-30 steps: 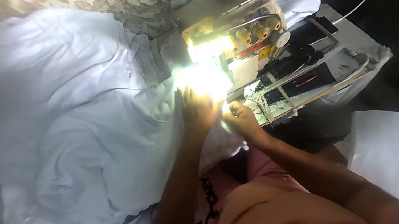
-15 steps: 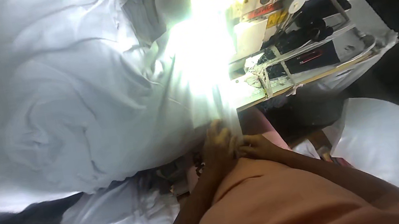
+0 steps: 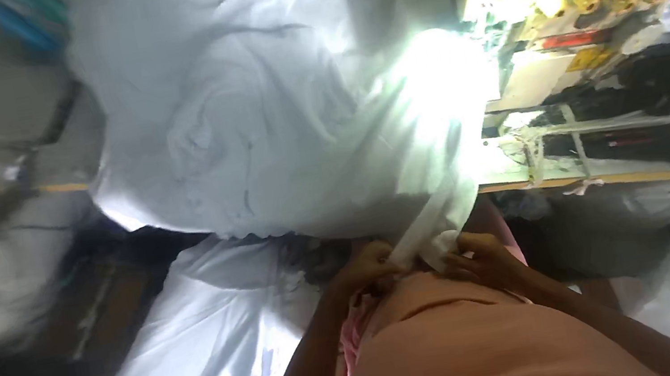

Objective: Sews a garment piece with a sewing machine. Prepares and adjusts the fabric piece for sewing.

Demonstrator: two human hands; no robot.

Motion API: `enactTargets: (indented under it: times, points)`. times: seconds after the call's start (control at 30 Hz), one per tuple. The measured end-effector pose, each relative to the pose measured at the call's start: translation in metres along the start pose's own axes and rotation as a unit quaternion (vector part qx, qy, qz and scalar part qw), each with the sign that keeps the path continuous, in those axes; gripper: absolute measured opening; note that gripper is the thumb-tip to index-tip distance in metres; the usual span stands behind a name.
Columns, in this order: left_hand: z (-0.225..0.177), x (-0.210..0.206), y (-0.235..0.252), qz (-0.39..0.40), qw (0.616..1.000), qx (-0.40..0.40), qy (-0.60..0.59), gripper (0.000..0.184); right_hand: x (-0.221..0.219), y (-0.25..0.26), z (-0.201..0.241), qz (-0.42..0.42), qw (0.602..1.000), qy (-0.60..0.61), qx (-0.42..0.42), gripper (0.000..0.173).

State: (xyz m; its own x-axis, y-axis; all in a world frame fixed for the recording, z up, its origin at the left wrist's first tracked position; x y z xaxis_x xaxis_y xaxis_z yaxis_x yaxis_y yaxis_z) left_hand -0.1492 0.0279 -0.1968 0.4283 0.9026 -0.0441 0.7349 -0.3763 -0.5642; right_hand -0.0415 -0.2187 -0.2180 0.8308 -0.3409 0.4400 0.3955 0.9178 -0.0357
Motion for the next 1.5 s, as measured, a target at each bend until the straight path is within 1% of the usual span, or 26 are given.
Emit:
enactTargets:
  times: [0.07,0.13,0.2,0.27,0.33,0.37,0.43,0.47,0.5,0.57,0.67,0.73,0.8,0.9,0.97,1.03,1.07,1.1,1.17,1.2,1.23,1.27,1.3,1.37,1.43,1.5]
  points:
    - [-0.017,0.008,-0.033,-0.121,0.988,-0.062,-0.070,0.025,0.007,0.019,0.035,0.018,0.999,0.011,0.031,0.025]
    - [-0.034,0.008,-0.063,-0.236,0.951,-0.139,-0.144,0.025,0.012,0.037,0.076,0.053,0.996,0.035,0.064,0.023]
    - [-0.058,0.005,-0.082,-0.326,0.889,-0.235,-0.222,0.022,0.018,0.056,0.114,0.089,0.986,0.059,0.128,0.027]
    - [-0.076,0.001,-0.092,-0.384,0.825,-0.318,-0.267,0.022,0.023,0.076,0.141,0.121,0.970,0.050,0.207,0.024]
    - [-0.088,-0.001,-0.096,-0.431,0.782,-0.358,-0.272,0.020,0.029,0.097,0.159,0.151,0.959,-0.002,0.239,0.022]
    - [-0.091,-0.002,-0.098,-0.453,0.773,-0.362,-0.256,0.018,0.030,0.107,0.164,0.161,0.956,-0.034,0.243,0.025]
    - [-0.090,-0.004,-0.101,-0.490,0.775,-0.354,-0.185,0.012,0.031,0.124,0.169,0.149,0.947,-0.095,0.268,0.029]
    - [-0.089,-0.004,-0.102,-0.505,0.781,-0.340,-0.139,0.010,0.030,0.131,0.171,0.126,0.940,-0.121,0.292,0.027]
    - [-0.088,-0.004,-0.103,-0.522,0.780,-0.330,-0.103,0.012,0.030,0.135,0.175,0.096,0.932,-0.149,0.316,0.022]
    - [-0.087,-0.006,-0.104,-0.541,0.774,-0.323,-0.064,0.013,0.026,0.139,0.184,0.025,0.916,-0.198,0.349,0.016]
    - [-0.089,-0.007,-0.105,-0.563,0.746,-0.352,-0.044,0.007,0.023,0.141,0.196,-0.071,0.889,-0.272,0.360,0.017]
    - [-0.091,-0.009,-0.108,-0.563,0.737,-0.372,-0.032,0.009,0.023,0.140,0.205,-0.074,0.890,-0.270,0.361,0.017]
    - [-0.093,-0.012,-0.112,-0.566,0.734,-0.375,-0.030,0.012,0.025,0.143,0.210,-0.048,0.897,-0.242,0.368,0.020]
    - [-0.093,-0.014,-0.114,-0.573,0.736,-0.361,-0.009,0.019,0.027,0.149,0.208,0.013,0.911,-0.204,0.357,0.024]
    - [-0.086,-0.010,-0.109,-0.556,0.774,-0.304,-0.013,0.020,0.028,0.151,0.200,0.080,0.916,-0.224,0.322,0.025]
    - [-0.074,0.002,-0.090,-0.514,0.822,-0.226,-0.094,0.026,0.026,0.150,0.182,0.171,0.916,-0.255,0.260,0.023]
    - [-0.064,0.011,-0.076,-0.495,0.831,-0.204,-0.150,0.028,0.025,0.148,0.171,0.229,0.909,-0.270,0.219,0.021]
    - [-0.054,0.020,-0.063,-0.491,0.827,-0.193,-0.196,0.028,0.023,0.144,0.161,0.305,0.897,-0.280,0.157,0.018]
    - [-0.042,0.035,-0.050,-0.503,0.800,-0.187,-0.267,0.028,0.016,0.136,0.143,0.461,0.840,-0.287,0.022,0.022]
    - [-0.042,0.039,-0.049,-0.517,0.789,-0.188,-0.274,0.026,0.012,0.131,0.136,0.505,0.813,-0.289,-0.016,0.025]
    - [-0.046,0.040,-0.050,-0.529,0.782,-0.193,-0.266,0.024,0.010,0.126,0.133,0.521,0.799,-0.300,-0.024,0.027]
    - [-0.052,0.039,-0.053,-0.537,0.779,-0.207,-0.250,0.022,0.010,0.120,0.135,0.502,0.810,-0.303,0.006,0.025]
    - [-0.059,0.037,-0.057,-0.543,0.777,-0.225,-0.226,0.021,0.013,0.115,0.145,0.467,0.832,-0.297,0.049,0.024]
    - [-0.074,0.027,-0.065,-0.554,0.771,-0.266,-0.170,0.017,0.018,0.114,0.166,0.317,0.882,-0.275,0.216,0.016]
    - [-0.083,0.010,-0.074,-0.547,0.772,-0.308,-0.095,0.015,0.022,0.125,0.185,0.164,0.888,-0.244,0.354,0.015]
    - [-0.086,-0.007,-0.084,-0.517,0.775,-0.361,-0.040,0.012,0.028,0.138,0.203,0.076,0.887,-0.218,0.400,0.018]
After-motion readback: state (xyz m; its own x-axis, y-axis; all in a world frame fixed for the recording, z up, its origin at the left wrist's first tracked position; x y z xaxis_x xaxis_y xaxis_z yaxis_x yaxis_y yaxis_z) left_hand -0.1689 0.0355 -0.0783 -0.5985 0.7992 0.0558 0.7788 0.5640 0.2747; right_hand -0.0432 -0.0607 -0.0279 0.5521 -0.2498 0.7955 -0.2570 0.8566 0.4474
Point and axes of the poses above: each hand's wrist, its own y-axis towards the middle knuckle, its own x-axis out of the back of the hand, z = x × y, the point moved 1 cm from there along y, towards the middle knuckle, and after that the axes turned 15 degrees about z, right-handed, at the moved point
